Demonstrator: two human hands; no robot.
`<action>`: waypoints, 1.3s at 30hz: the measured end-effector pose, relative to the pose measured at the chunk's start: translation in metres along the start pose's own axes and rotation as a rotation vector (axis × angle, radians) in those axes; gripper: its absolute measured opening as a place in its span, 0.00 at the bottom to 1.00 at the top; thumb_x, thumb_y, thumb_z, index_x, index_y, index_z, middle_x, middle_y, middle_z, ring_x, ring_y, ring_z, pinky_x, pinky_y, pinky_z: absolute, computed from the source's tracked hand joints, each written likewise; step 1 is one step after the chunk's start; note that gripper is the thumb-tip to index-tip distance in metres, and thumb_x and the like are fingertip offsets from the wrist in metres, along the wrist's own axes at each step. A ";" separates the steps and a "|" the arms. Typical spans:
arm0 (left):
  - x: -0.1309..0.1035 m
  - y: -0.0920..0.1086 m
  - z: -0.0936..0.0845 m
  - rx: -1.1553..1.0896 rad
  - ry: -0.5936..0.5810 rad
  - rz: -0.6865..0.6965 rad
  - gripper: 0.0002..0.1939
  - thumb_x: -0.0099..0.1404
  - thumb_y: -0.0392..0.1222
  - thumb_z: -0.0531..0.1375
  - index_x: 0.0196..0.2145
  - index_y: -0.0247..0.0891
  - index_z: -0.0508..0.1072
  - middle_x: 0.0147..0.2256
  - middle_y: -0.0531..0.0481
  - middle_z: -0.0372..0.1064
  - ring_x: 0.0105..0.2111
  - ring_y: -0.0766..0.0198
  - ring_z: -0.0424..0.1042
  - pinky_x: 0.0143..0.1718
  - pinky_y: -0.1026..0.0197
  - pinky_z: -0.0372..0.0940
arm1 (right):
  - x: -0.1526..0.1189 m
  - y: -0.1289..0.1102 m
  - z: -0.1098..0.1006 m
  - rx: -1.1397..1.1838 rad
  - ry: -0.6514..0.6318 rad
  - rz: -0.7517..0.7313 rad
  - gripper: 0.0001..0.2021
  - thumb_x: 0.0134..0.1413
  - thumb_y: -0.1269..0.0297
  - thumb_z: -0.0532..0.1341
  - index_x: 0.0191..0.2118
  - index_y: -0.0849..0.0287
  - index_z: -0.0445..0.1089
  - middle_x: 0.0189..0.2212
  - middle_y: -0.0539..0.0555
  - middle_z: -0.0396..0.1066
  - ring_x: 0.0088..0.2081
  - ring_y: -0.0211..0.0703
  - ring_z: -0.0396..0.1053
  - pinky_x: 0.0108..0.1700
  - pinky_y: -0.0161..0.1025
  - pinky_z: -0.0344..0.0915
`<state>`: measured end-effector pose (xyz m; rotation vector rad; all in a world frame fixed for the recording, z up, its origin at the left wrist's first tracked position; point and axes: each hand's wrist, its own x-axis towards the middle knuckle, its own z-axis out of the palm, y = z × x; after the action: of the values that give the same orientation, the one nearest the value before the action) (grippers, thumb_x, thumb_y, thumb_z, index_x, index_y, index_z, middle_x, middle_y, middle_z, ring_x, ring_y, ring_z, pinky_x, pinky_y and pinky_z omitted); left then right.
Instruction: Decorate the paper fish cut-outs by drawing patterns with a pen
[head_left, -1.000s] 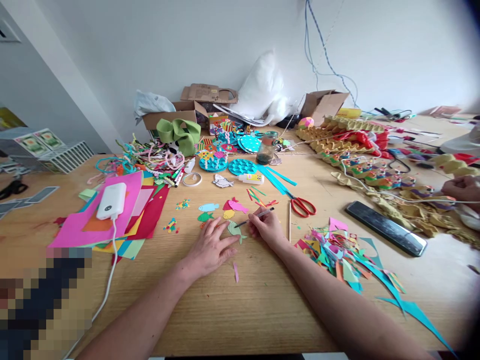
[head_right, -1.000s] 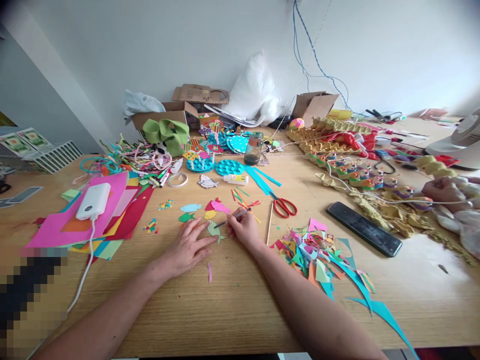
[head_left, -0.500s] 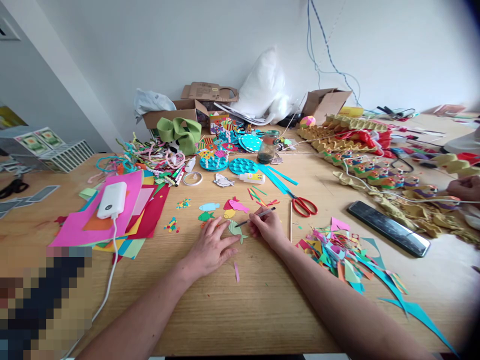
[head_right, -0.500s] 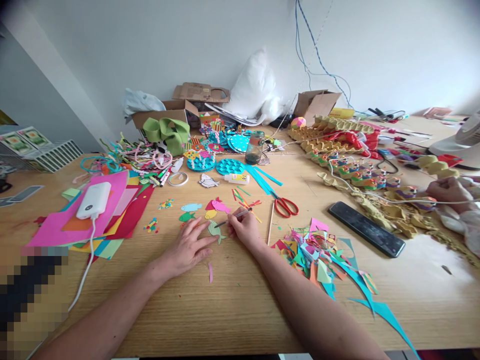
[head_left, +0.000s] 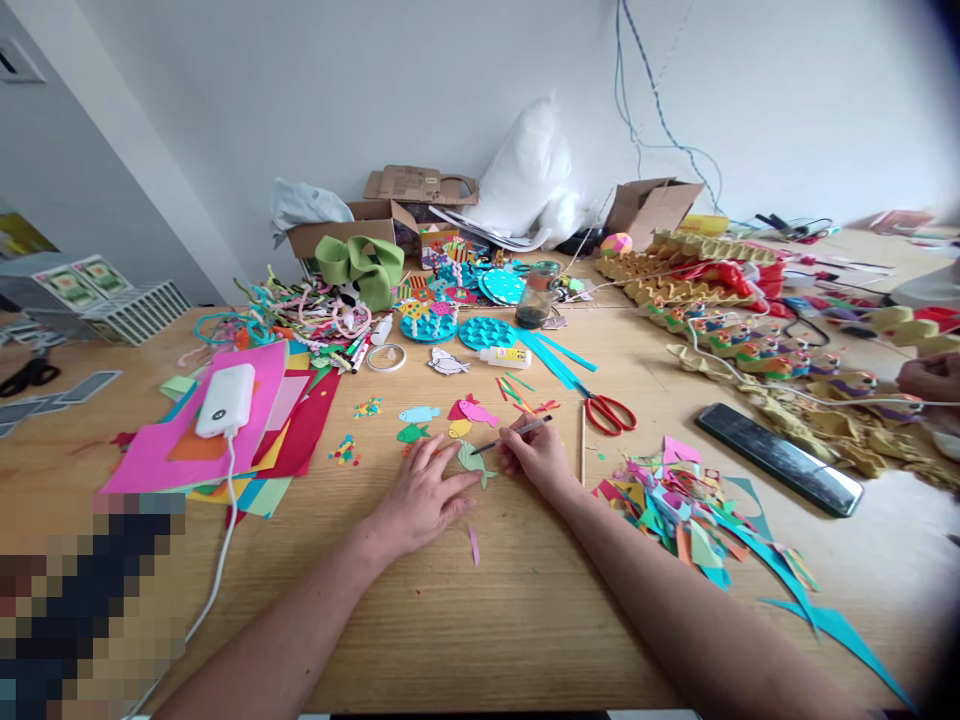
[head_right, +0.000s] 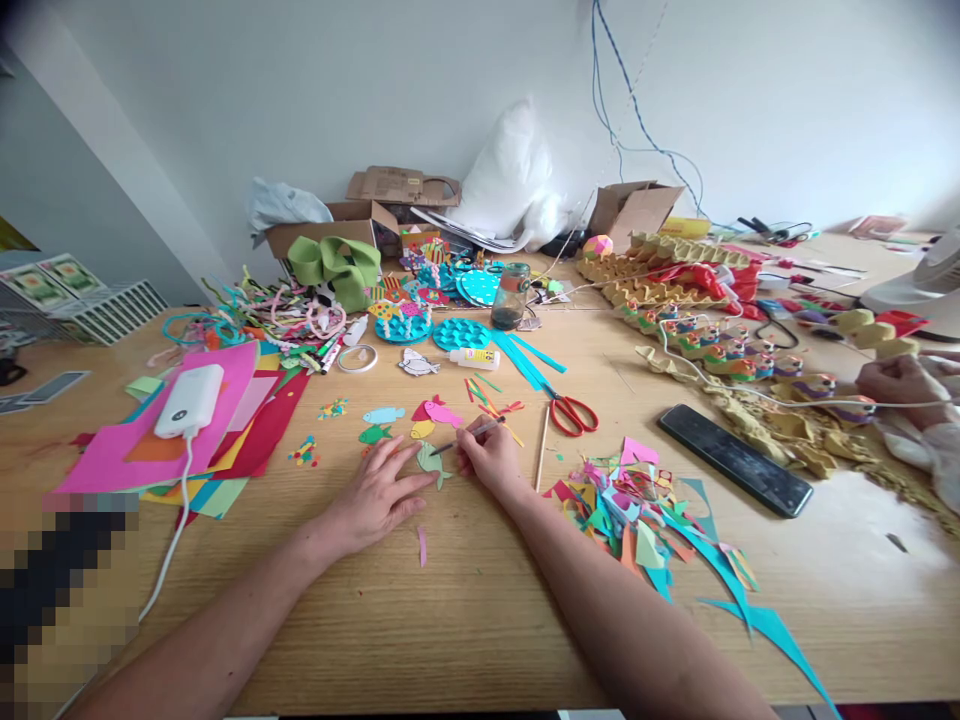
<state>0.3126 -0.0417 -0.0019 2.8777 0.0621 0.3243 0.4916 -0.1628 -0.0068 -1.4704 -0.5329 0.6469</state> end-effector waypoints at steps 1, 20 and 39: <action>0.000 0.000 0.000 0.001 -0.002 0.000 0.18 0.70 0.50 0.54 0.55 0.52 0.71 0.62 0.44 0.56 0.63 0.46 0.48 0.62 0.37 0.51 | 0.000 0.000 0.000 -0.001 -0.004 0.000 0.18 0.41 0.52 0.69 0.25 0.57 0.61 0.16 0.47 0.68 0.14 0.35 0.65 0.13 0.31 0.63; 0.000 0.001 -0.001 -0.008 0.002 -0.001 0.18 0.70 0.49 0.55 0.55 0.52 0.71 0.62 0.45 0.56 0.63 0.47 0.49 0.62 0.36 0.51 | -0.001 0.000 0.000 -0.040 -0.015 -0.004 0.19 0.42 0.49 0.67 0.25 0.56 0.60 0.16 0.47 0.68 0.14 0.37 0.64 0.14 0.32 0.63; 0.000 0.001 -0.002 -0.002 -0.011 -0.008 0.18 0.70 0.51 0.53 0.55 0.51 0.71 0.62 0.44 0.56 0.64 0.46 0.48 0.62 0.36 0.50 | -0.002 -0.003 0.000 -0.033 -0.035 0.004 0.17 0.41 0.52 0.67 0.23 0.56 0.60 0.15 0.47 0.67 0.14 0.36 0.64 0.14 0.32 0.62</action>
<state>0.3120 -0.0423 -0.0001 2.8759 0.0713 0.3069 0.4904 -0.1642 -0.0038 -1.4934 -0.5705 0.6707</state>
